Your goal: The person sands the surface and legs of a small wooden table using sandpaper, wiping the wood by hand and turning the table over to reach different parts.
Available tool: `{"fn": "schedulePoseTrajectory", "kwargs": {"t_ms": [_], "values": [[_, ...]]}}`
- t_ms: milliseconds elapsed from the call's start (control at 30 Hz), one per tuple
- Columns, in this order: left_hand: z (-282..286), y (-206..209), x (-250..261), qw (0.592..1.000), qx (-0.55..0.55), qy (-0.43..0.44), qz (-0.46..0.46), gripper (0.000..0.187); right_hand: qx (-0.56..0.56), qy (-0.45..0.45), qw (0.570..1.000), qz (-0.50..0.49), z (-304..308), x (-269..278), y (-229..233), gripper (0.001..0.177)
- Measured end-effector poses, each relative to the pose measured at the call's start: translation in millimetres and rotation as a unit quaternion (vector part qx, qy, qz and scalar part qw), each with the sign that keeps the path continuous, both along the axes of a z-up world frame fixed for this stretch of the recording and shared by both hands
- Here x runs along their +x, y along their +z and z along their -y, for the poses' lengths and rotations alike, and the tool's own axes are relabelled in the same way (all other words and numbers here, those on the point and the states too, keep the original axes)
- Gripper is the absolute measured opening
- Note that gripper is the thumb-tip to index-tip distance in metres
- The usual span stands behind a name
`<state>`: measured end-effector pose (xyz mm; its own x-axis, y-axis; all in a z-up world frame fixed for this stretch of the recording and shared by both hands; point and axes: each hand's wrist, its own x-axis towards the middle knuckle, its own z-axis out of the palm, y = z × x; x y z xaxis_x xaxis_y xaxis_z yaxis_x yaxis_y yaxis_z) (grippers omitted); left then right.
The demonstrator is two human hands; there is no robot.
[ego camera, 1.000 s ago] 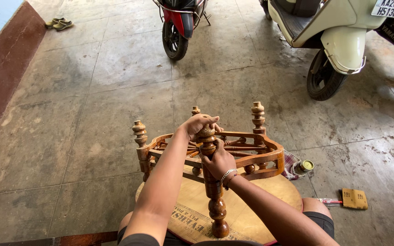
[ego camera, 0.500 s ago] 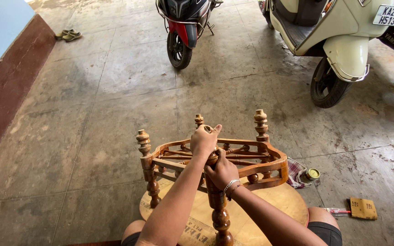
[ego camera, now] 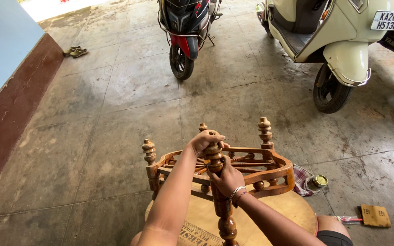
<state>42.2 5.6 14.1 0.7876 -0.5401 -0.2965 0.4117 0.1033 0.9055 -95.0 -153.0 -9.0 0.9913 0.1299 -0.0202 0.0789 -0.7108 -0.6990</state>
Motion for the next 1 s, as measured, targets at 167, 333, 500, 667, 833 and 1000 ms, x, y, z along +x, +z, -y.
{"fn": "schedulePoseTrajectory", "kwargs": {"t_ms": [167,333,500,667,833,1000], "values": [[41,33,-40,0.893,0.382,0.227,0.068,0.034,-0.001,-0.005,1.0,0.026,-4,-2,-4,0.074],[43,25,-49,0.846,0.459,0.228,0.147,0.042,-0.019,0.001,1.0,0.02,-6,0,-11,0.075],[-1,-2,-42,0.981,0.037,0.109,0.154,0.025,0.002,0.009,1.0,0.015,-2,1,-3,0.067],[4,3,-84,0.959,-0.004,0.236,0.153,0.037,0.017,0.006,1.0,0.008,-3,0,-1,0.072],[3,0,-142,0.91,0.106,0.365,0.167,0.033,0.139,-0.013,0.974,0.176,8,-5,5,0.08],[19,-25,-181,0.896,0.071,0.377,0.222,0.027,0.429,0.042,0.902,-0.029,18,-23,7,0.05]]}}
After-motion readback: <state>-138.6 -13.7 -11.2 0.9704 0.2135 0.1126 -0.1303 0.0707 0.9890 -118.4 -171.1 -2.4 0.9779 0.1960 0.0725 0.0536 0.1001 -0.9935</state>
